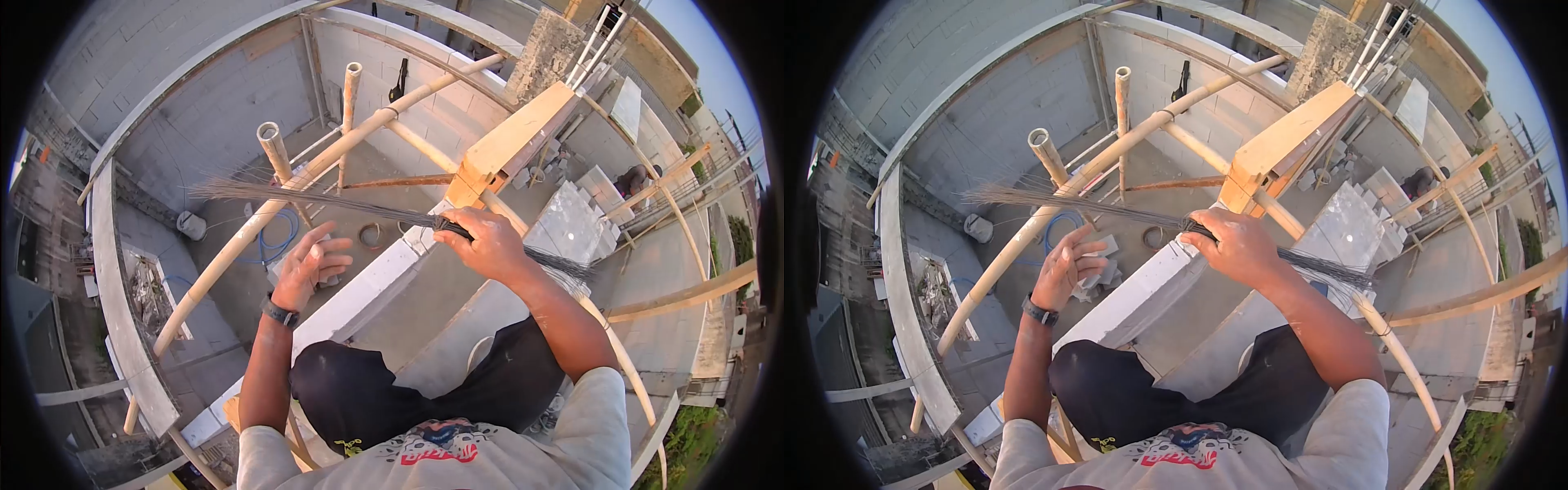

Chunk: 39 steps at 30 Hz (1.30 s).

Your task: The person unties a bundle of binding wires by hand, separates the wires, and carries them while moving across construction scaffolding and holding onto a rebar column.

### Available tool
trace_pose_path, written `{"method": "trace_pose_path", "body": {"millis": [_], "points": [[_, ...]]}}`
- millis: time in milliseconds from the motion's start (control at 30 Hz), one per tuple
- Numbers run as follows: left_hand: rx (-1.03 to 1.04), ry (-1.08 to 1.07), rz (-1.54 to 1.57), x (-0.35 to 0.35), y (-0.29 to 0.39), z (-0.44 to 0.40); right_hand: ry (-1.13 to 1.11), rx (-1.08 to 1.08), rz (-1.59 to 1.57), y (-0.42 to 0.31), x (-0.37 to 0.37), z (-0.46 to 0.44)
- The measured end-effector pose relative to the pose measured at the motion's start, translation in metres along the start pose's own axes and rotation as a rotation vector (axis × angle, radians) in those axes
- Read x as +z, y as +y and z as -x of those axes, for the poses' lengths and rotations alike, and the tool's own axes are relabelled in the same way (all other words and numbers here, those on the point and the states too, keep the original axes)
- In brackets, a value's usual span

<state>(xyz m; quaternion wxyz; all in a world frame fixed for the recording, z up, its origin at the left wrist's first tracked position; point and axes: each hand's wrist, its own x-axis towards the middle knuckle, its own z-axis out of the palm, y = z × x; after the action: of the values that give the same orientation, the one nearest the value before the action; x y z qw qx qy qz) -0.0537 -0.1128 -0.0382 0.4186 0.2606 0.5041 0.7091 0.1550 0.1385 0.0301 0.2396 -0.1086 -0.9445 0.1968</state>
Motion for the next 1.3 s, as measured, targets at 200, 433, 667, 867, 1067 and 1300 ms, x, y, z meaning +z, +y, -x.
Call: {"method": "trace_pose_path", "body": {"millis": [200,433,667,867,1067,1300], "points": [[-0.125,0.067,0.168,0.092,0.012,-0.103,-0.008,0.098,0.013,0.030,-0.008,0.004],[0.029,0.425,0.208,0.080,0.025,-0.148,-0.227,0.382,0.075,0.109,-0.034,0.019],[0.094,0.710,0.360,0.018,0.000,-0.153,-0.172,0.489,0.124,0.145,-0.071,0.035],[-0.021,0.943,0.508,-0.015,-0.005,-0.154,-0.362,0.353,0.041,0.130,-0.058,0.034],[0.240,1.058,0.413,-0.017,0.018,-0.146,-0.467,0.280,-0.011,0.114,-0.046,0.038],[0.579,1.140,-0.071,0.003,0.051,-0.134,-0.696,0.326,-0.415,0.105,-0.023,0.052]]}}
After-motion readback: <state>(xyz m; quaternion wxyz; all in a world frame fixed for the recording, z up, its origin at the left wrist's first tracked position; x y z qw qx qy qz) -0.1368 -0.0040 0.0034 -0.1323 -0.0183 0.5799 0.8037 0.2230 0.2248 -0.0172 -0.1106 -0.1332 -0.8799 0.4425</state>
